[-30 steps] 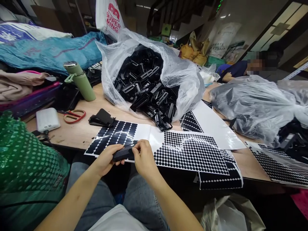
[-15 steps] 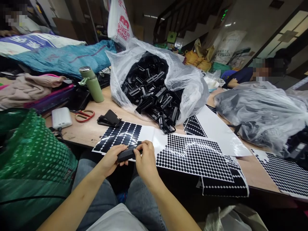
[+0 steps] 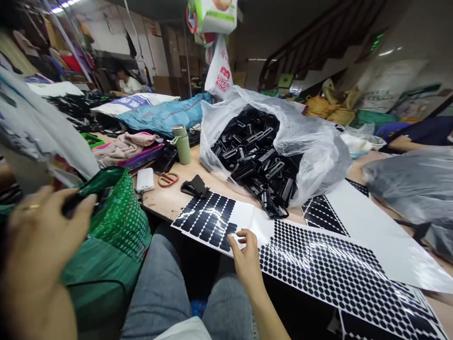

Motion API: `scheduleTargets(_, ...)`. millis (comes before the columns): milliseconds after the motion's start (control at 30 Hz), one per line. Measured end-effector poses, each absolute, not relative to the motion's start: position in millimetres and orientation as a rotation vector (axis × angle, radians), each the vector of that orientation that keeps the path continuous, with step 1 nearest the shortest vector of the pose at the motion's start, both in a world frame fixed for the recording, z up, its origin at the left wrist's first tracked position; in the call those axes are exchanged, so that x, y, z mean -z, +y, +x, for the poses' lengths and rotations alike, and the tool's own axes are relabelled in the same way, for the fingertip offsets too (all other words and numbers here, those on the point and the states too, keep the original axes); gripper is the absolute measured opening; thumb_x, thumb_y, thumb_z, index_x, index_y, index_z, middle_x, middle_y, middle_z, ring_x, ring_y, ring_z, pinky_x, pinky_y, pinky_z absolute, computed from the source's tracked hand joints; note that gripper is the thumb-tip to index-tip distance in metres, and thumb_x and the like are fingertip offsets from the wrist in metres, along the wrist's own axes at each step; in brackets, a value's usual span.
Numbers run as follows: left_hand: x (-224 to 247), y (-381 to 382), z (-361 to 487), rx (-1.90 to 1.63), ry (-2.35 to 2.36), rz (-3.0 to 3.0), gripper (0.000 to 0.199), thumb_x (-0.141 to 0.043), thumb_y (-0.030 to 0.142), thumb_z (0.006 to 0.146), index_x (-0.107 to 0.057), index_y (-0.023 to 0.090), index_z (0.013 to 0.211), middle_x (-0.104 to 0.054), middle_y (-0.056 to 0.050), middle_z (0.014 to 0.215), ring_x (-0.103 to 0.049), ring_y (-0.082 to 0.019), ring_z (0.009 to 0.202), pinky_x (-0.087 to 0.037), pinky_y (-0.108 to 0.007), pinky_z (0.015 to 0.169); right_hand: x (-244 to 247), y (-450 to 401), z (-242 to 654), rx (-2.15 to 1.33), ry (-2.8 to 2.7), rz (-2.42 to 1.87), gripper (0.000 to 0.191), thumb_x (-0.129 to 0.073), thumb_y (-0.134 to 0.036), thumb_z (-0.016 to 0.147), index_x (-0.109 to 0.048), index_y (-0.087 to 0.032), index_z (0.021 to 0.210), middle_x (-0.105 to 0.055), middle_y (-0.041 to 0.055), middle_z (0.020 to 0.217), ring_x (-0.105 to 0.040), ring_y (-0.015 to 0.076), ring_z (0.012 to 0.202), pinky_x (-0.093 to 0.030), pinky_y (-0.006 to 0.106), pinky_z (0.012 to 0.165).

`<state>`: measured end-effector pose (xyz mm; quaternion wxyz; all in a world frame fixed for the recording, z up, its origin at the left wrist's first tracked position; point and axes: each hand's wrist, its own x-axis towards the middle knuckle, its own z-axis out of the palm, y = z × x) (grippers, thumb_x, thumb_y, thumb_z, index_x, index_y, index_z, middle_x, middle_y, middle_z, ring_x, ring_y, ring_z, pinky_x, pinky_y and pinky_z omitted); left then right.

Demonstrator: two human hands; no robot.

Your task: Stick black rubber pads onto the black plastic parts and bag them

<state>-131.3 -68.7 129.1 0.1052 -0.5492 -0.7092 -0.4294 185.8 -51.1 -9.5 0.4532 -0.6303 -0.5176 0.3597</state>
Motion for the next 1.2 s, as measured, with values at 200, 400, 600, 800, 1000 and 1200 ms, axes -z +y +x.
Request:
scheduleTargets(200,-61,82,30,0.904,-1.870,-2.489,0.025,-0.045,0.026,0.082,-0.055,0.012,0.100,-0.057,-0.014,0.104,-0.049,-0.024,0.103,-0.035,-0.033,0.090,13,-55,204,-0.867,-1.258,-1.605,0.029,-0.053,-0.046,0.073,-0.051,-0.020,0.083,-0.054,0.0058,0.094,-0.054,0.0178,0.077,-0.042,0.029,0.063)
scheduleTargets(400,-19,192,123,0.899,-1.969,-2.471,0.055,-0.052,0.026,0.079,-0.034,0.003,0.125,-0.047,-0.025,0.118,-0.037,-0.032,0.116,-0.032,-0.041,0.090,13,-65,242,-0.809,-1.148,-1.690,0.025,-0.054,-0.045,0.074,-0.052,-0.020,0.077,-0.056,0.0062,0.090,-0.055,0.0176,0.074,-0.044,0.028,0.064)
scheduleTargets(600,6,236,130,0.791,-2.119,-2.415,0.066,-0.057,0.022,0.074,-0.028,0.009,0.132,-0.053,-0.023,0.108,-0.048,-0.035,0.105,-0.030,-0.052,0.087,11,-63,264,-0.819,-1.059,-1.787,0.027,-0.054,-0.046,0.073,-0.055,-0.020,0.081,-0.058,0.0046,0.085,-0.055,0.0178,0.074,-0.044,0.026,0.060)
scheduleTargets(800,-4,232,106,0.872,-1.949,-2.495,0.065,-0.049,0.030,0.080,-0.022,0.010,0.136,-0.048,-0.020,0.116,-0.047,-0.029,0.109,-0.035,-0.040,0.090,19,-35,258,-0.797,-1.124,-1.805,0.027,-0.050,-0.045,0.076,-0.052,-0.019,0.082,-0.056,0.0030,0.077,-0.053,0.0155,0.065,-0.043,0.027,0.061)
scheduleTargets(1000,-5,188,67,1.608,-1.973,-2.551,0.050,-0.057,0.029,0.073,-0.047,0.014,0.119,-0.057,-0.012,0.107,-0.053,-0.025,0.100,-0.039,-0.038,0.088,20,2,207,-0.588,-1.535,-1.868,0.015,-0.047,-0.028,0.080,-0.054,-0.017,0.086,-0.058,0.0084,0.089,-0.054,0.0201,0.081,-0.042,0.032,0.073)
scheduleTargets(1200,5,146,48,1.927,-2.554,-2.480,0.038,-0.056,0.049,0.069,-0.056,0.012,0.076,-0.054,-0.001,0.055,-0.053,-0.013,0.048,-0.045,-0.026,0.050,18,20,172,-0.500,-1.687,-2.250,0.014,-0.048,-0.019,0.079,-0.057,-0.012,0.088,-0.057,0.0151,0.093,-0.053,0.0277,0.090,-0.041,0.036,0.072)
